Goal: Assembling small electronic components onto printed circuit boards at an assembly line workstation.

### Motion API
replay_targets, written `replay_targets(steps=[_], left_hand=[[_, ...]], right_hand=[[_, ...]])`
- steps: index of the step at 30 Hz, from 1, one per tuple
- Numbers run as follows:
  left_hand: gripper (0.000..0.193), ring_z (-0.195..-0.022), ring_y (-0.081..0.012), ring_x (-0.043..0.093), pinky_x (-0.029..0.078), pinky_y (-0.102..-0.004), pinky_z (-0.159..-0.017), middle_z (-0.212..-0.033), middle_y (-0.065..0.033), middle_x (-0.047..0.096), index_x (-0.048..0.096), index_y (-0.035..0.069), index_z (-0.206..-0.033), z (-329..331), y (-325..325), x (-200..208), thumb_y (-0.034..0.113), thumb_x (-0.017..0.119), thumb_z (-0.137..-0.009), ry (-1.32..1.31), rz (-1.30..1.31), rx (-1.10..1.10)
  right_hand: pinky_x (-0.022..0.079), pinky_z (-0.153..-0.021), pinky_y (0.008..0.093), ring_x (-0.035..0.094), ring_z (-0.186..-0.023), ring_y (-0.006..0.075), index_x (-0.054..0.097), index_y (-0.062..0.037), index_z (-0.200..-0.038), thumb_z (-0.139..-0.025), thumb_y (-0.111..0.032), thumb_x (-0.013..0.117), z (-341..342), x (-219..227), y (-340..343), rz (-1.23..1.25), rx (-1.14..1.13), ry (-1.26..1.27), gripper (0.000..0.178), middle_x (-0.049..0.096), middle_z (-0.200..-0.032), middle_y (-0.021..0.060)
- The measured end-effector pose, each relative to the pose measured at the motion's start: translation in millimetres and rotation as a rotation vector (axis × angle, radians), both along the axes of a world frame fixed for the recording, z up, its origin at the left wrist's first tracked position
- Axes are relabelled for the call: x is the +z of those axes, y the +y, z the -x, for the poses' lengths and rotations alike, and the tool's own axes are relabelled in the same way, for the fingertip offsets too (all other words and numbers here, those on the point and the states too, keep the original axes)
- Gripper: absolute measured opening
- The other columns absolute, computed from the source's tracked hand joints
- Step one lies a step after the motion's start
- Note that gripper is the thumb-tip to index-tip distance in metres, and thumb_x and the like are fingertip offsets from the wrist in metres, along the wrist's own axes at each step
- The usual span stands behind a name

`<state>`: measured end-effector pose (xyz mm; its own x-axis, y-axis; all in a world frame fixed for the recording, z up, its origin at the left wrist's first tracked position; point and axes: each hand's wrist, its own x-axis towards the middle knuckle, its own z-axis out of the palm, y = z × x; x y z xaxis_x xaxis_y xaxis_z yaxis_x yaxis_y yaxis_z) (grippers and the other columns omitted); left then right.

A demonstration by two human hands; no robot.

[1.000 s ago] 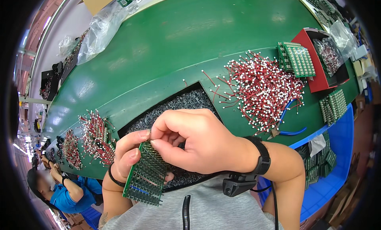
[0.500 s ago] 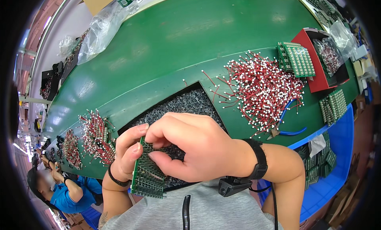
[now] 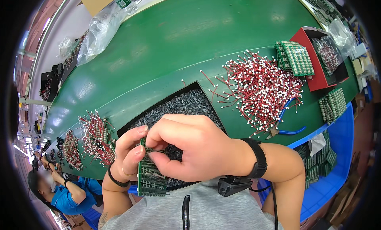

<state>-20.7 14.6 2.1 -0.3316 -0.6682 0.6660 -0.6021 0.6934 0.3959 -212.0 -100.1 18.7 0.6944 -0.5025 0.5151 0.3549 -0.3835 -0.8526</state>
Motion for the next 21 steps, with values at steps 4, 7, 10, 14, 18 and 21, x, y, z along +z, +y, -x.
replay_targets(steps=[4,7,10,14,18,21], left_hand=[[0.063,-0.104,-0.0390,0.069,0.063,-0.0393,-0.082,-0.130,-0.0350,0.051,0.051,0.000,-0.133,-2,9,-10,0.013,0.084,-0.081,0.091,-0.082,-0.029],[0.064,-0.104,-0.0394,0.069,0.063,-0.0395,-0.082,-0.131,-0.0362,0.049,0.049,-0.002,-0.134,-1,7,-5,0.014,0.084,-0.082,0.112,-0.114,-0.034],[0.064,-0.105,-0.0398,0.069,0.063,-0.0398,-0.083,-0.132,-0.0372,0.048,0.048,-0.003,-0.134,-2,-1,5,0.014,0.083,-0.084,-0.013,-0.028,-0.031],[0.064,-0.106,-0.0376,0.069,0.063,-0.0388,-0.083,-0.135,-0.0379,0.045,0.045,-0.003,-0.136,-2,2,0,0.010,0.081,-0.085,0.040,-0.088,-0.030],[0.032,-0.121,-0.0266,0.056,0.047,-0.0414,-0.104,-0.144,-0.0175,0.049,0.047,0.017,-0.137,6,18,3,0.012,0.047,-0.105,0.235,-0.319,0.087],[0.033,-0.119,-0.0252,0.057,0.047,-0.0412,-0.103,-0.142,-0.0184,0.051,0.047,0.014,-0.138,6,15,1,0.015,0.048,-0.105,0.189,-0.258,0.107]], right_hand=[[0.056,-0.062,0.0308,0.066,-0.069,0.0213,0.063,-0.0014,-0.088,-0.076,-0.001,0.075,4,-1,-3,-0.006,0.023,0.030,0.017,0.064,-0.081,0.0091],[0.056,-0.062,0.0307,0.067,-0.069,0.0214,0.063,-0.0013,-0.087,-0.076,0.000,0.075,2,-1,-2,-0.019,0.028,0.036,0.016,0.064,-0.081,0.0096],[0.057,-0.061,0.0307,0.068,-0.069,0.0215,0.062,-0.0013,-0.086,-0.076,0.000,0.074,2,-2,-1,-0.009,0.041,0.047,0.016,0.065,-0.081,0.0095],[0.057,-0.062,0.0311,0.067,-0.070,0.0217,0.062,-0.0014,-0.088,-0.076,0.000,0.075,4,0,-1,-0.005,0.045,0.068,0.018,0.064,-0.081,0.0094],[0.054,-0.063,0.0300,0.066,-0.072,0.0214,0.065,-0.0008,-0.089,-0.076,0.003,0.077,2,-1,-3,0.029,0.060,0.038,0.018,0.067,-0.084,0.0085],[0.054,-0.064,0.0305,0.066,-0.073,0.0214,0.065,-0.0007,-0.089,-0.076,0.002,0.077,2,-3,-2,0.008,0.040,0.050,0.018,0.067,-0.085,0.0089]])
